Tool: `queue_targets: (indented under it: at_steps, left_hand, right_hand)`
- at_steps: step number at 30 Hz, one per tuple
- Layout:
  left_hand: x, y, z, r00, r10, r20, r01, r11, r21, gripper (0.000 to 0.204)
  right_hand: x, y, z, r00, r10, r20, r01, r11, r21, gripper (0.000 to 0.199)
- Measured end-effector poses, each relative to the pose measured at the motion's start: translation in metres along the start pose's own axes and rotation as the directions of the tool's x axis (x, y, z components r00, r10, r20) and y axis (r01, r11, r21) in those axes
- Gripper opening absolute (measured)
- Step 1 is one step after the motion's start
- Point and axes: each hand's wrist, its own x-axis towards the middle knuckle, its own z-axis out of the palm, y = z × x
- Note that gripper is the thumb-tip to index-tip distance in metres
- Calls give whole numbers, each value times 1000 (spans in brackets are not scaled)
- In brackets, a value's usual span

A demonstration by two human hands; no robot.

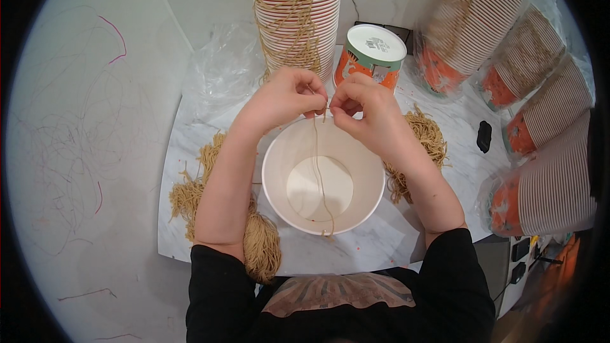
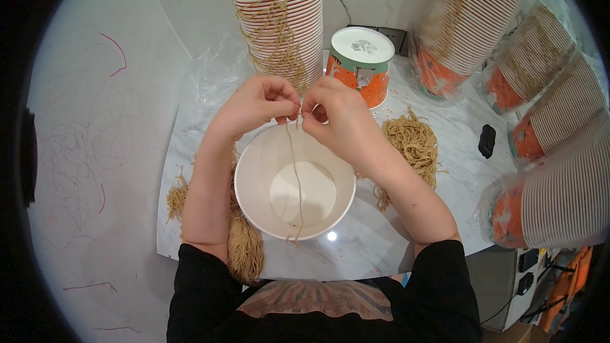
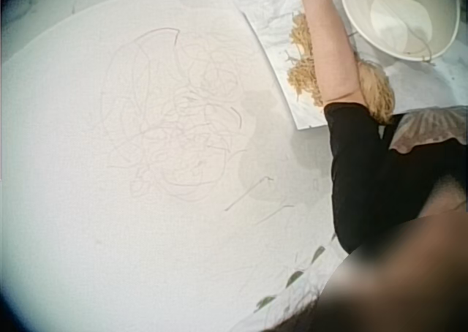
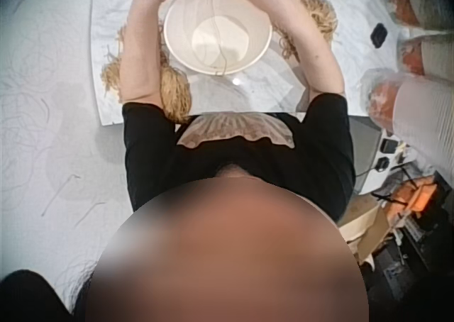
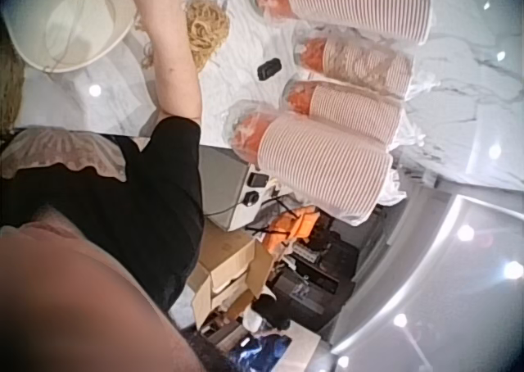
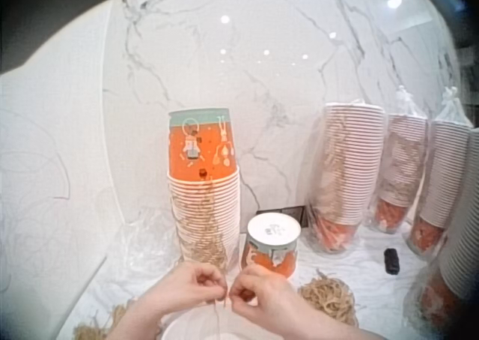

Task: Threading and tying string handles through pre-punched holes in paper cups.

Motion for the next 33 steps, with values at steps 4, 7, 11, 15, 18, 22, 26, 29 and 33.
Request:
queue_targets:
  at_steps: [4,7,11,15,18,22,26,29,33]
  left_hand:
    - [-2,7,-4,999,-47,9,47,999,5,10]
    - [-3,8,-2,998,-58,23,58,998,1,10]
    - [-1,4,-2,998,-59,14,59,998,38,10]
    - [3,-3,-4,996,-31,79,30,999,20,11]
    - [3,-1,-4,995,-70,73,67,997,46,12]
    - [0,7,-2,988,-149,44,150,988,-23,15]
    - [1,5,-2,987,-155,51,157,987,-33,16]
    - [2,4,-1,987,-154,48,156,987,-36,15]
    - [1,7,0,987,-153,41,155,987,-48,15]
  right_hand:
    - [0,-2,-7,997,70,15,-70,998,-5,8]
    - [1,-5,-9,993,114,15,-113,994,-5,11]
    - [-2,-6,-4,996,72,57,-70,997,-40,16]
    - [-1,-3,-2,996,49,69,-44,996,-78,15]
    - [-2,-6,-4,997,74,25,-73,997,-7,13]
    - [-2,-9,-11,999,48,24,-47,997,-58,13]
    - [-5,-14,-10,994,78,73,-74,995,-60,15]
    - [-5,-15,-9,992,91,88,-83,992,-91,17]
    - [-4,-9,-4,992,114,48,-108,987,-115,17]
